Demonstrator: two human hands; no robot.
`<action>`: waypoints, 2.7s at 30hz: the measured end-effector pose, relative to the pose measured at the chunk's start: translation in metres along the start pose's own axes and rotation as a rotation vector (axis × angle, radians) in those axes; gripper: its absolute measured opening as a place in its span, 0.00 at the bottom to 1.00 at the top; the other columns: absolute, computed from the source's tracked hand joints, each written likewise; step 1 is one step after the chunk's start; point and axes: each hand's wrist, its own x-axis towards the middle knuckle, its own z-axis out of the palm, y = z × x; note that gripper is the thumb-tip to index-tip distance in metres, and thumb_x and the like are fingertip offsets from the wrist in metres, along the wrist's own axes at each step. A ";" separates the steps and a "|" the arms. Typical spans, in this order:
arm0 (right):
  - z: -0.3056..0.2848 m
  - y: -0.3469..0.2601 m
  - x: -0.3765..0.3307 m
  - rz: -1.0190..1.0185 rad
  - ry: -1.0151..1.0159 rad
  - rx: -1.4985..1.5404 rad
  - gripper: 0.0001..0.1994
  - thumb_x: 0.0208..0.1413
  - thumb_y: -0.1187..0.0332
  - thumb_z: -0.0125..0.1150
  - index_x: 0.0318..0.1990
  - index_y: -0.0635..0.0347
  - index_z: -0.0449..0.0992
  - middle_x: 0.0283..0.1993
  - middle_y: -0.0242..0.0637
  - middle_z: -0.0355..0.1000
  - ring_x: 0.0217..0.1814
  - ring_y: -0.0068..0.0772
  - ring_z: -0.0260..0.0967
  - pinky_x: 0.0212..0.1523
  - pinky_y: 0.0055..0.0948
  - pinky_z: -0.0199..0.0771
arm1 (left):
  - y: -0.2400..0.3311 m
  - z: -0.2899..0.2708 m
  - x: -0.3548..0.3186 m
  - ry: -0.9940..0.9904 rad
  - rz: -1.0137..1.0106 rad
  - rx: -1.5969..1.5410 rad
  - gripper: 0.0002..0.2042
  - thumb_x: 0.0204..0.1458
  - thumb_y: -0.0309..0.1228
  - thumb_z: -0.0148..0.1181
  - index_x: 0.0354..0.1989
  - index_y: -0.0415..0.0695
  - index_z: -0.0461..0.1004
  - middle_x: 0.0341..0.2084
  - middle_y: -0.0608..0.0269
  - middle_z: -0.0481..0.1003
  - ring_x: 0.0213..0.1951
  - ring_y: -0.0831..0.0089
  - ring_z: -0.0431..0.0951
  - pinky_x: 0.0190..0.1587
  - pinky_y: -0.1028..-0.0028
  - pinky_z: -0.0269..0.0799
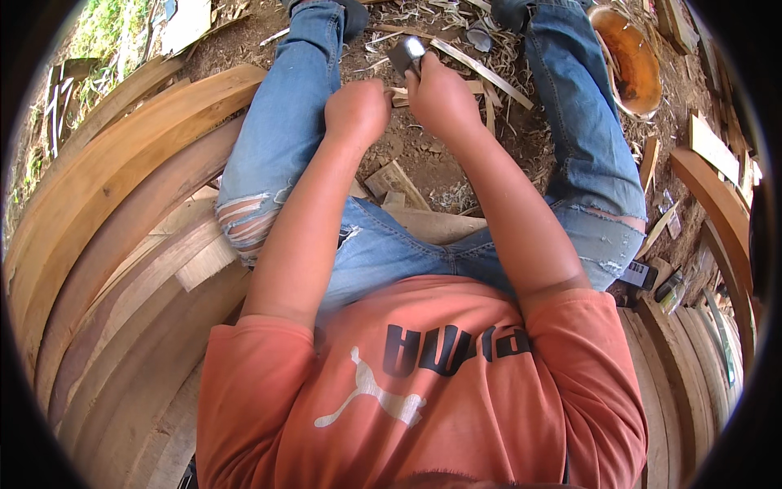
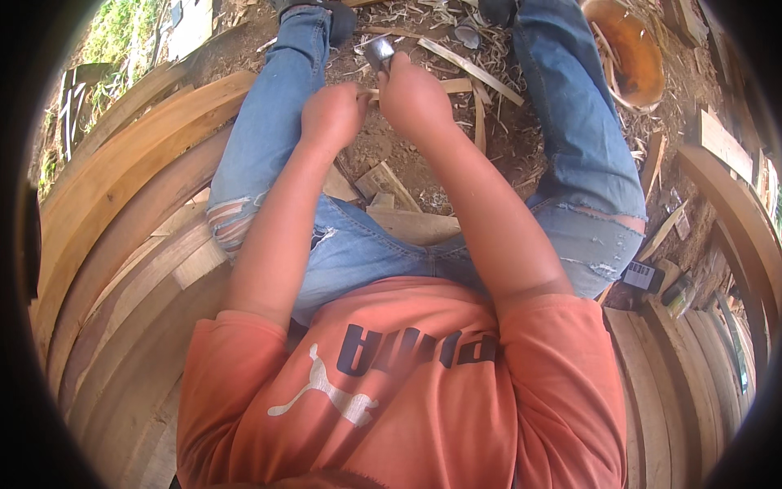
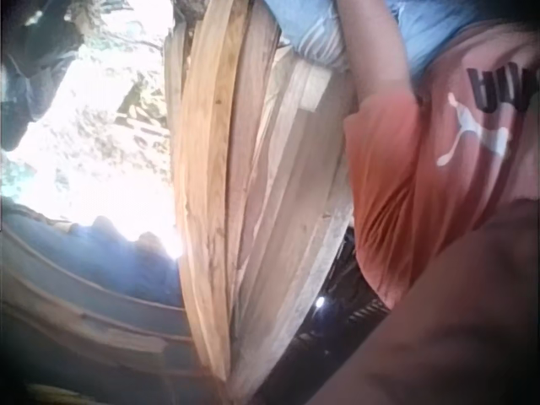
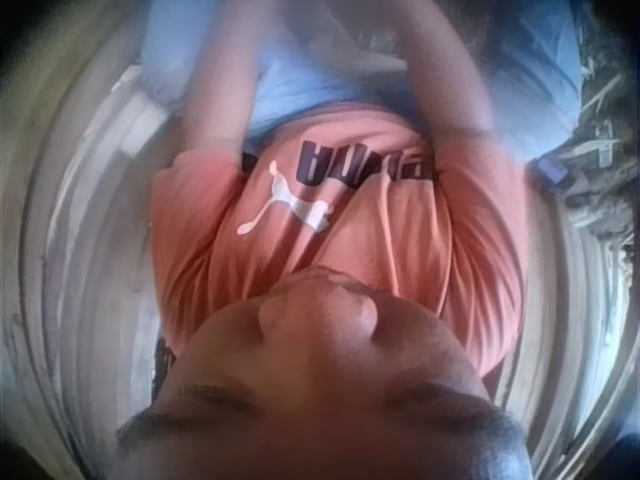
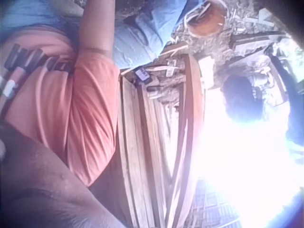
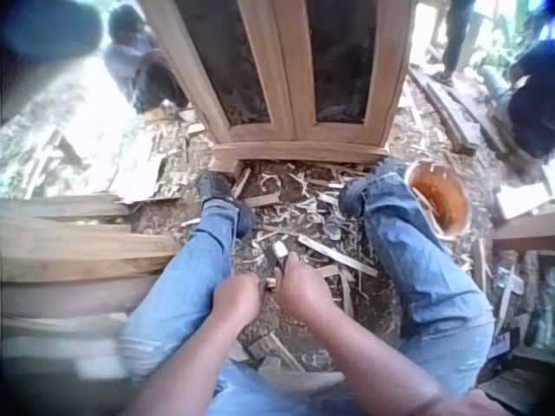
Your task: The person sits on the ground and repeatedly hammers nails into small wooden pieces using a hammer. The person adjusts the wood and hammer position multiple times while working.
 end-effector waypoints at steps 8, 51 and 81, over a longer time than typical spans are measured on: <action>-0.005 -0.006 0.004 -0.069 0.023 -0.038 0.15 0.72 0.60 0.52 0.48 0.66 0.72 0.38 0.58 0.80 0.44 0.63 0.79 0.46 0.57 0.77 | -0.006 0.010 -0.003 0.066 0.046 -0.035 0.14 0.65 0.40 0.59 0.34 0.43 0.82 0.32 0.47 0.83 0.39 0.45 0.84 0.42 0.49 0.78; -0.173 0.026 -0.160 -0.042 0.111 0.992 0.23 0.58 0.65 0.76 0.55 0.63 0.73 0.40 0.34 0.78 0.31 0.19 0.71 0.30 0.26 0.73 | 0.051 -0.157 -0.173 0.195 0.275 -1.058 0.14 0.62 0.17 0.62 0.56 0.34 0.79 0.52 0.55 0.81 0.47 0.70 0.84 0.50 0.72 0.85; -0.090 0.006 -0.168 0.098 0.010 1.133 0.20 0.69 0.66 0.60 0.64 0.53 0.62 0.41 0.39 0.78 0.29 0.29 0.74 0.32 0.33 0.79 | 0.060 -0.050 -0.090 0.047 -0.046 -2.133 0.08 0.71 0.32 0.54 0.53 0.45 0.74 0.42 0.66 0.80 0.44 0.73 0.84 0.49 0.69 0.83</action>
